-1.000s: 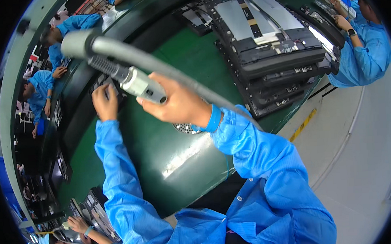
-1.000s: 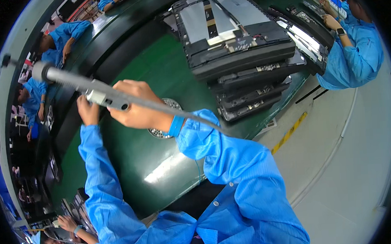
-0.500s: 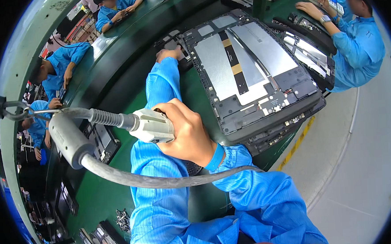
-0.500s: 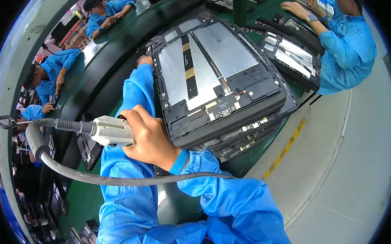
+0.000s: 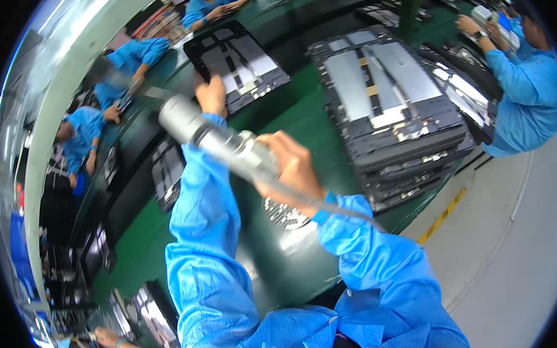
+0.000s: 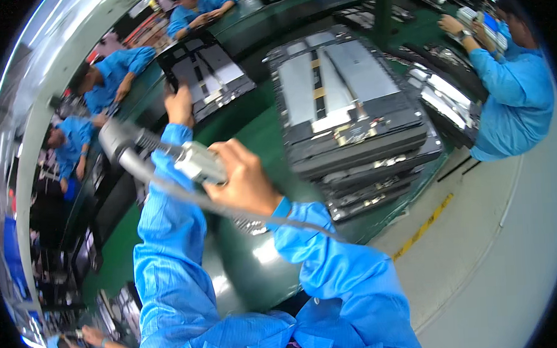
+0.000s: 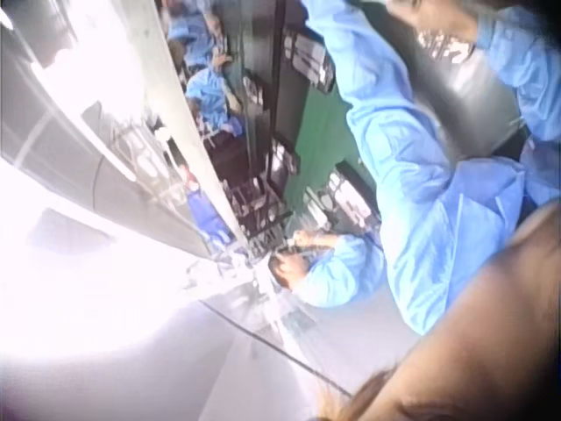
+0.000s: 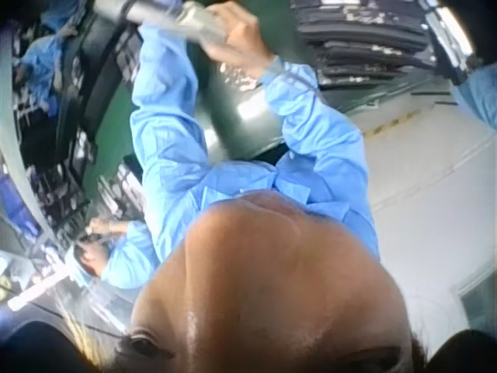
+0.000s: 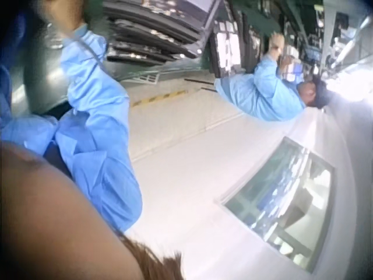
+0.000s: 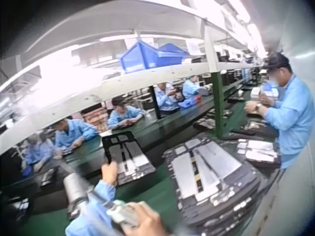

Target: Assembling tablet components using an electric screwdriver on an industrial assembly line.

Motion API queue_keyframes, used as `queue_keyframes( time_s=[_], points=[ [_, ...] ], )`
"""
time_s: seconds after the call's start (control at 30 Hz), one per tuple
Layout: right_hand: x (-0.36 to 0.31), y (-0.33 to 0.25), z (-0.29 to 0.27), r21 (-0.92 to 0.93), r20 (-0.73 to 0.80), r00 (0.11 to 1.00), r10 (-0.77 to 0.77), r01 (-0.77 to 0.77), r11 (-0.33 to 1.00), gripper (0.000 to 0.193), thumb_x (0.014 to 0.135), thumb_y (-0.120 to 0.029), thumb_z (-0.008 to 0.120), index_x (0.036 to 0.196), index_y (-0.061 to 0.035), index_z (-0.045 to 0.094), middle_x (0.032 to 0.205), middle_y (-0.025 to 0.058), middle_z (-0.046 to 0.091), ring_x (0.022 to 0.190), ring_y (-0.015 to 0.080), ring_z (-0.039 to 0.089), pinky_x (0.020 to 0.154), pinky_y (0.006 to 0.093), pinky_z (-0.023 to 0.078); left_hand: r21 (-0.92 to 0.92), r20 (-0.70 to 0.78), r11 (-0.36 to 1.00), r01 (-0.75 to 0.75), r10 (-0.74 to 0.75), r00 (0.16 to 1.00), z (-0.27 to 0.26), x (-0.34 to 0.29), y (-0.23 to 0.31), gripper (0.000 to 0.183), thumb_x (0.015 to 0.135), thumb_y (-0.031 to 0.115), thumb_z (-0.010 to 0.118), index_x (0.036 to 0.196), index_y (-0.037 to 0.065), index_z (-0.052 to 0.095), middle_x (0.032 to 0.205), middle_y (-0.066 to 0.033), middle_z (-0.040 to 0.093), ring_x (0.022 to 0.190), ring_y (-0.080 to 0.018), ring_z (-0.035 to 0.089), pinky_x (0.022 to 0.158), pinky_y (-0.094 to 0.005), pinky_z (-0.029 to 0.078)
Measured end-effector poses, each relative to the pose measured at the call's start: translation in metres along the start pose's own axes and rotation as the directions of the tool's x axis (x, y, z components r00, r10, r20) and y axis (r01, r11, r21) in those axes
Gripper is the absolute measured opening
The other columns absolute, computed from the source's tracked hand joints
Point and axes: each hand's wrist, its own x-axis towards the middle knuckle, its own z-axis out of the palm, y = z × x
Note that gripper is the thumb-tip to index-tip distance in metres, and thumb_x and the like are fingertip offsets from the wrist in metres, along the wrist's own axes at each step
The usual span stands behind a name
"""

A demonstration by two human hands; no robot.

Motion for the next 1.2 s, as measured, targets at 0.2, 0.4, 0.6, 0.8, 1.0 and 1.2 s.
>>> queue_keyframes(
  time_s=[0.2, 0.4, 0.6, 0.8, 1.0, 1.2],
  points=[
    [0.006, -0.018, 0.006, 0.008, -0.086, 0.996, 0.017, -0.017, 1.0, 0.017, 0.076, -0.008, 0.07, 0.09, -0.0012, 0.065, 0.082, 0.0173, 0.065, 0.074, 0.0325, 0.067, 0.066, 0.0402, 0.053, -0.012, -0.046, 0.979, 0.205, -0.206, 0.978, -0.205, -0.163, 0.085, 0.057, 0.102, 0.018, 0.056, 0.149, -0.003, 0.03, 0.12, -0.0177, 0.064, 0.103, -0.0169, 0.063, 0.086, -0.0285, 0.052],
    [0.008, 0.01, 0.015, -0.074, -0.103, 0.994, 0.037, -0.045, 0.996, 0.014, 0.08, -0.012, 0.074, 0.084, -0.0004, 0.068, 0.069, 0.0121, 0.067, 0.056, 0.0197, 0.063, 0.054, 0.0347, 0.05, -0.081, -0.164, 0.855, 0.512, -0.518, 0.84, -0.256, -0.36, 0.12, 0.047, 0.102, 0.015, 0.054, 0.143, -0.001, 0.038, 0.119, -0.0144, 0.065, 0.103, -0.0139, 0.063, 0.088, -0.027, 0.05],
    [-0.007, -0.032, 0.024, 0.086, -0.012, 0.979, 0.203, -0.201, 0.976, 0.011, 0.087, -0.006, 0.066, 0.096, 0.002, 0.065, 0.062, 0.0019, 0.06, 0.046, 0.0088, 0.054, 0.043, 0.0255, 0.04, 0.099, -0.139, 0.82, 0.564, -0.55, 0.823, -0.245, -0.435, 0.121, 0.047, 0.104, 0.018, 0.051, 0.143, -0.005, 0.037, 0.117, -0.0186, 0.064, 0.093, -0.0135, 0.058, 0.085, -0.0297, 0.048],
    [-0.016, -0.035, 0.031, 0.101, 0.051, 0.963, 0.266, -0.27, 0.958, 0.01, 0.089, -0.007, 0.066, 0.096, 0.0005, 0.065, 0.061, 0.0013, 0.058, 0.043, 0.0081, 0.052, 0.04, 0.024, 0.037, 0.664, -0.173, 0.692, 0.284, -0.228, 0.958, -0.226, -0.436, 0.129, 0.037, 0.101, 0.021, 0.052, 0.126, -0.005, 0.058, 0.102, -0.0247, 0.057, 0.096, -0.0361, 0.055, 0.087, -0.0414, 0.046],
    [-0.013, -0.011, 0.028, 0.131, 0.059, 0.988, 0.143, -0.15, 0.98, 0.016, 0.089, -0.008, 0.069, 0.102, 0.0014, 0.071, 0.076, 0.0047, 0.069, 0.057, 0.0083, 0.06, 0.051, 0.0242, 0.047, 0.65, -0.223, 0.664, 0.37, -0.299, 0.928, -0.216, -0.438, 0.14, 0.035, 0.099, 0.017, 0.055, 0.126, -0.005, 0.06, 0.097, -0.0245, 0.057, 0.088, -0.0367, 0.059, 0.078, -0.0431, 0.049],
    [-0.015, -0.014, 0.031, 0.154, 0.078, 0.988, 0.132, -0.142, 0.978, 0.016, 0.087, -0.008, 0.071, 0.1, 0.0019, 0.072, 0.077, 0.0051, 0.069, 0.056, 0.0081, 0.059, 0.049, 0.0239, 0.046, 0.738, -0.257, 0.513, 0.439, -0.388, 0.885, -0.209, -0.435, 0.146, 0.04, 0.097, 0.025, 0.058, 0.128, -0.001, 0.061, 0.094, -0.022, 0.059, 0.08, -0.0409, 0.062, 0.072, -0.0477, 0.051]
  ],
)
